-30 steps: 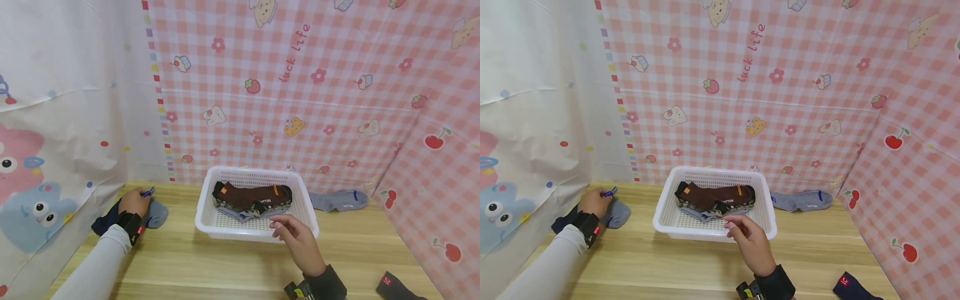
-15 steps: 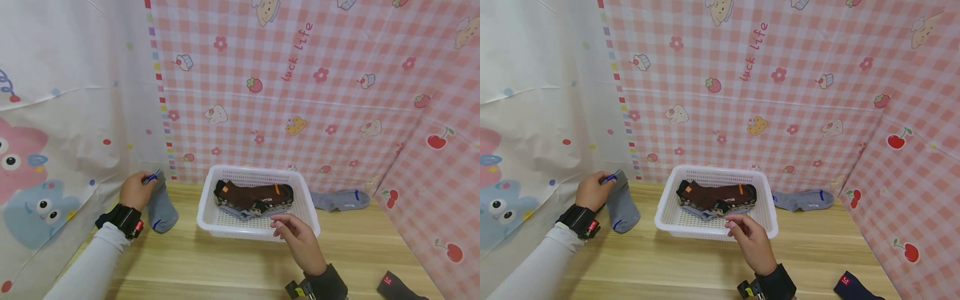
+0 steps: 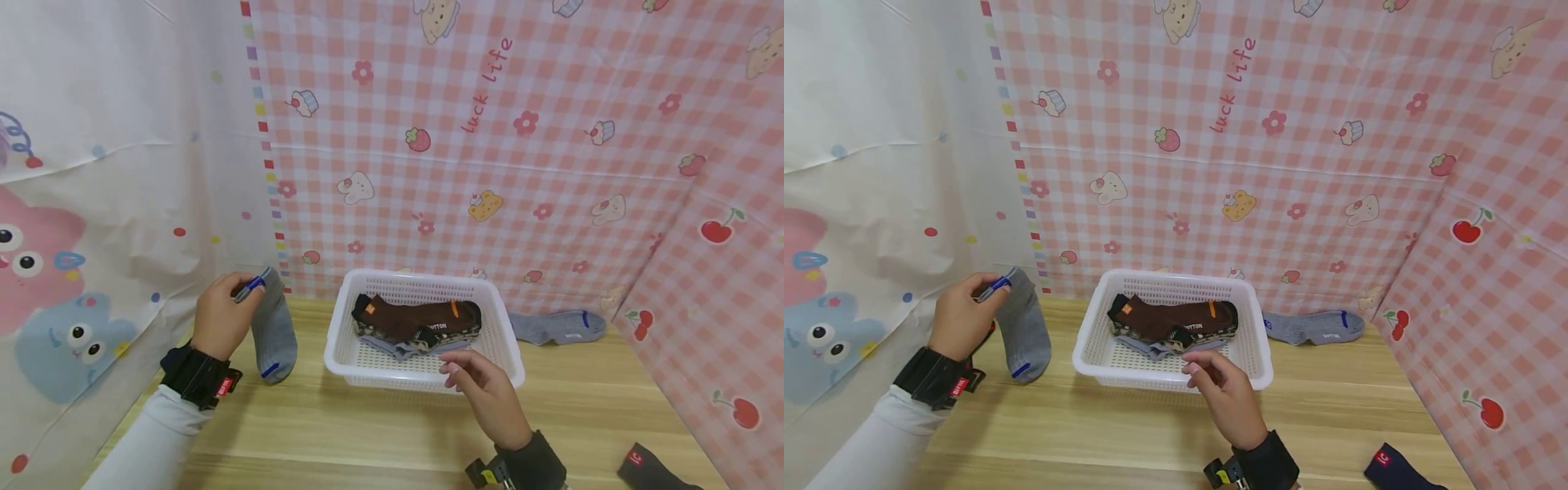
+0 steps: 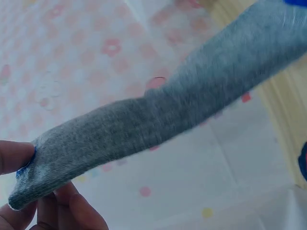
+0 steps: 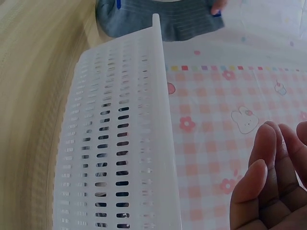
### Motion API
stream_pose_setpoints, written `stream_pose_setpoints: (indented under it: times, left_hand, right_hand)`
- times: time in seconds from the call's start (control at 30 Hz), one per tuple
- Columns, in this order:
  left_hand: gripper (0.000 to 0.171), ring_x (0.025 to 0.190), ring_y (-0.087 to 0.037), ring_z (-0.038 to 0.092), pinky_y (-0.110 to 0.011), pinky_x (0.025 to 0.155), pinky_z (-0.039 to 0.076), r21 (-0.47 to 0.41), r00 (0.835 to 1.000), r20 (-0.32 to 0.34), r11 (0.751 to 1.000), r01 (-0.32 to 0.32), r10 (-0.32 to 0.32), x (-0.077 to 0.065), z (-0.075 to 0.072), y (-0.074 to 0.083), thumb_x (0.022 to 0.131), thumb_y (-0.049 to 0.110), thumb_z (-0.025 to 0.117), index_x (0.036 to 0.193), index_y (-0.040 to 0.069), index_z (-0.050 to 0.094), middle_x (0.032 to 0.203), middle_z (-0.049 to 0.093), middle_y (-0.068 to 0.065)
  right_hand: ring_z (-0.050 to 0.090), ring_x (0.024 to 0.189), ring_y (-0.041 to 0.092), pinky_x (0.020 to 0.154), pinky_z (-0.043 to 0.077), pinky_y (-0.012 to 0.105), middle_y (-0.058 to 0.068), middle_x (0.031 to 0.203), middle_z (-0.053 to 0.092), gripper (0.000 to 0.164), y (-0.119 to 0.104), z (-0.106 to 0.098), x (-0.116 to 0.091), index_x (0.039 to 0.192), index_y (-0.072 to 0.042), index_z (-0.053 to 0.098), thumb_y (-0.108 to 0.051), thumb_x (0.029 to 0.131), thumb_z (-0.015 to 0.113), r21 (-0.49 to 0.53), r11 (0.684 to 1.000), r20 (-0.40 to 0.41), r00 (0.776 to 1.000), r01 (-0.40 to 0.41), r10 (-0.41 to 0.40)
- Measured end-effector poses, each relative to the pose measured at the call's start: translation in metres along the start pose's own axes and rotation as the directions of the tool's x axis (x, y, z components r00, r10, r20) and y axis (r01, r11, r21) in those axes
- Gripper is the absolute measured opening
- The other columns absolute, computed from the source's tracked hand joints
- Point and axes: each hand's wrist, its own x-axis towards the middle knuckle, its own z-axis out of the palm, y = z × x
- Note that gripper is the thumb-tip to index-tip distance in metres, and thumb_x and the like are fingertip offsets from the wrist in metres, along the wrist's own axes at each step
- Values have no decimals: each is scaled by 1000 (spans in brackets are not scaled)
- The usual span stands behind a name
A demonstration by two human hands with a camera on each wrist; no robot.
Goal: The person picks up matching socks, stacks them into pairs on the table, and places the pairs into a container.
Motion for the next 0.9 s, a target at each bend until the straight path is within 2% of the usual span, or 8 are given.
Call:
stream_pose_setpoints:
  times: [0.1,0.23,0.37,0.53,0.7,0.8,0.9]
  left_hand:
    - [28,99,-28,62,-28,76,50,-10,1000,-19,1000,-19,19,-9,-7,11,94,26,61,111,5,67,111,66,-14]
    - [29,94,-23,61,-12,69,43,-24,999,-12,999,-39,38,-20,-14,27,94,30,60,111,7,67,110,66,-12]
    - [28,92,-19,59,-6,69,42,-52,998,-4,997,-58,57,-34,-24,43,94,30,61,110,8,67,108,64,-10]
    - [22,86,-11,54,-10,67,45,-78,994,-6,991,-112,112,-54,-33,61,93,25,63,108,9,67,104,64,-6]
    - [16,91,-4,53,-12,77,43,-48,988,15,987,-156,157,-74,-34,78,92,23,65,104,13,69,101,64,3]
    - [12,90,-2,53,-13,79,42,-52,982,18,981,-186,187,-88,-34,89,89,19,68,101,17,69,98,63,9]
    - [15,89,-2,54,-13,78,42,-109,973,16,968,-226,229,-101,-31,99,86,13,72,99,19,69,97,62,11]
  right_hand:
    - [63,80,13,72,53,28,12,100,66,19,0,2,0,111,-10,66,-20,98,57,9,1000,9,1000,2,-2]
    - [63,80,13,73,54,29,15,101,65,20,2,6,-1,111,-7,66,-19,97,57,22,1000,28,1000,12,-13]
    - [63,80,11,74,54,26,14,102,66,20,4,12,-2,110,-9,66,-20,96,60,18,1000,47,999,4,-5]
    - [62,82,12,74,53,25,10,101,66,23,5,22,-5,112,-8,66,-23,95,61,2,1000,89,996,0,0]
    - [63,89,9,77,53,25,10,103,67,24,7,37,-10,114,-9,65,-23,95,61,-4,999,163,986,44,-43]
    - [62,93,4,79,53,24,8,106,67,23,9,47,-14,116,-13,64,-23,95,61,-36,995,224,971,92,-81]
    - [62,95,6,80,52,25,4,109,66,26,10,55,-18,120,-20,61,-28,95,60,-54,995,302,951,84,-64]
